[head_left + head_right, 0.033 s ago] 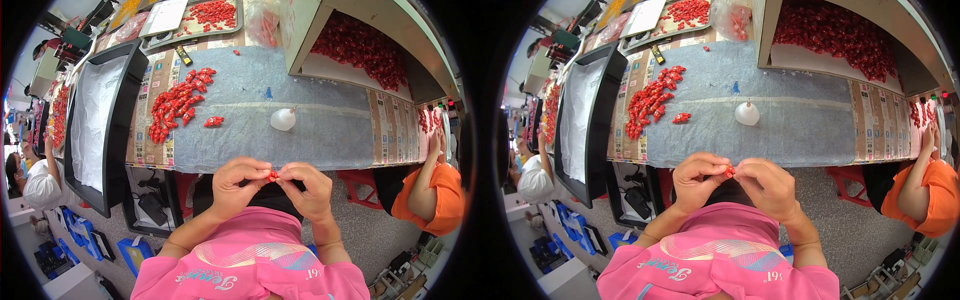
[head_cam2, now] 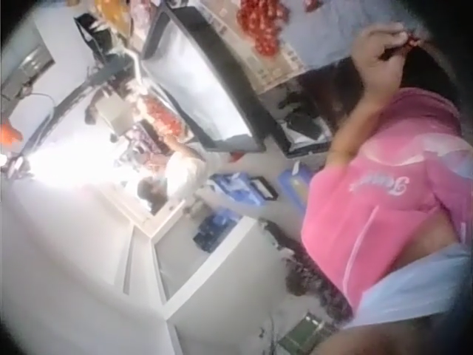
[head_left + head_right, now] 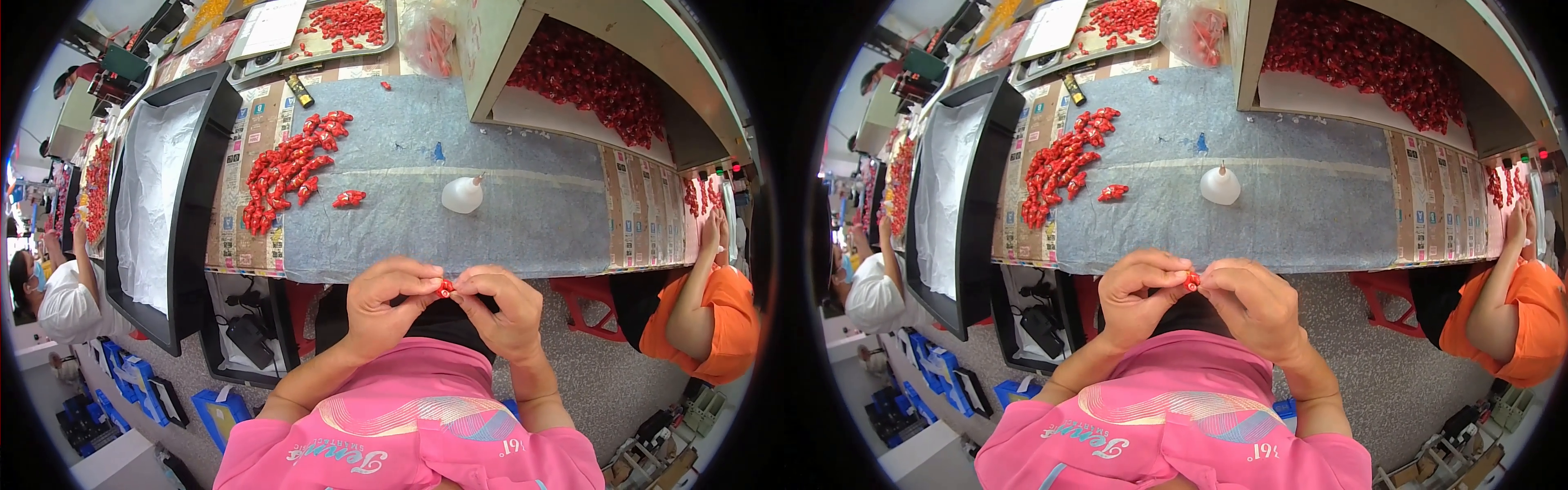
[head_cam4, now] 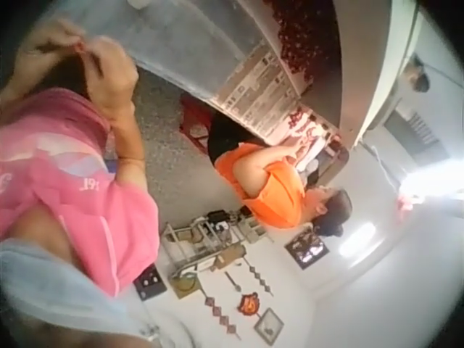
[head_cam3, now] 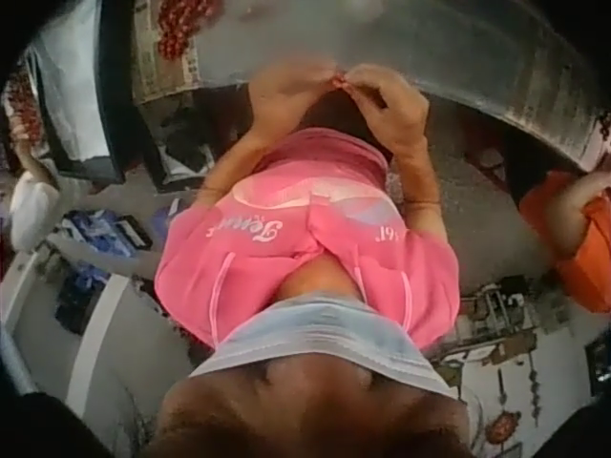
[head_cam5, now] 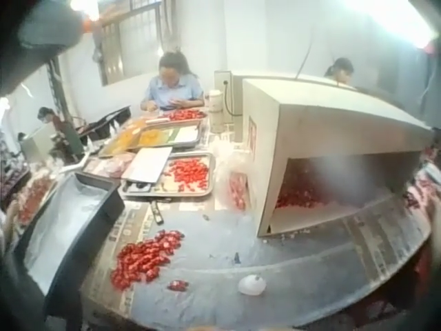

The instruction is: The person applies glue from a bottle to small red toy components and assembles them by hand at a workbench.

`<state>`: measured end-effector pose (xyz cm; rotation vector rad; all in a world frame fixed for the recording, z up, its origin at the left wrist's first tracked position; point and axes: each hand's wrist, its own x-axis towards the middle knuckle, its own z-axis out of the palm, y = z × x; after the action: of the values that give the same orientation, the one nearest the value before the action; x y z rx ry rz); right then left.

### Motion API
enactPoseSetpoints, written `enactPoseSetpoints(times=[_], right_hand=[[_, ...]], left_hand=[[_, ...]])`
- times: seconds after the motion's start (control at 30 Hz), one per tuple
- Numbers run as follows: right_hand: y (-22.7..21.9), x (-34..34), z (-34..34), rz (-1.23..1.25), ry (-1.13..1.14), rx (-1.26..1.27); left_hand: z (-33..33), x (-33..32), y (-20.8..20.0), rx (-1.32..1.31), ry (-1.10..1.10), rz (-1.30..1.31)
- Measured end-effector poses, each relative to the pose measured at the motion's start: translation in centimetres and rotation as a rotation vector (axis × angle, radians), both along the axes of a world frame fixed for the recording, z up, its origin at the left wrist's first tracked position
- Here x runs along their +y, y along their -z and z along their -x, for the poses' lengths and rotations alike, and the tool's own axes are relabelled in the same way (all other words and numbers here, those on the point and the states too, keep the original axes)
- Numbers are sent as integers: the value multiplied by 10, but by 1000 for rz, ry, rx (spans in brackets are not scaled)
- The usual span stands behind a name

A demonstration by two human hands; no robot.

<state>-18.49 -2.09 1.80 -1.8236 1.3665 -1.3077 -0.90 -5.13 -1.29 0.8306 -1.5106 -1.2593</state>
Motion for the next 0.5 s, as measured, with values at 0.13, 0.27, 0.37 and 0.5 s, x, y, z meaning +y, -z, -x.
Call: enactPoseSetpoints(times=[0.13, 0.27, 0.37, 0.5], right_hand=[[1, 0, 2, 21, -44, -8], [3, 0, 0, 81, -34, -1], [2, 0, 2, 47, -29, -12], [1, 2, 4, -20, -23, -61]], left_hand=[[1, -1, 0, 8, 13, 91], [2, -1, 0, 21, 0, 96], [2, 1, -4, -7, -2, 68], [1, 2, -7, -6, 33, -26]])
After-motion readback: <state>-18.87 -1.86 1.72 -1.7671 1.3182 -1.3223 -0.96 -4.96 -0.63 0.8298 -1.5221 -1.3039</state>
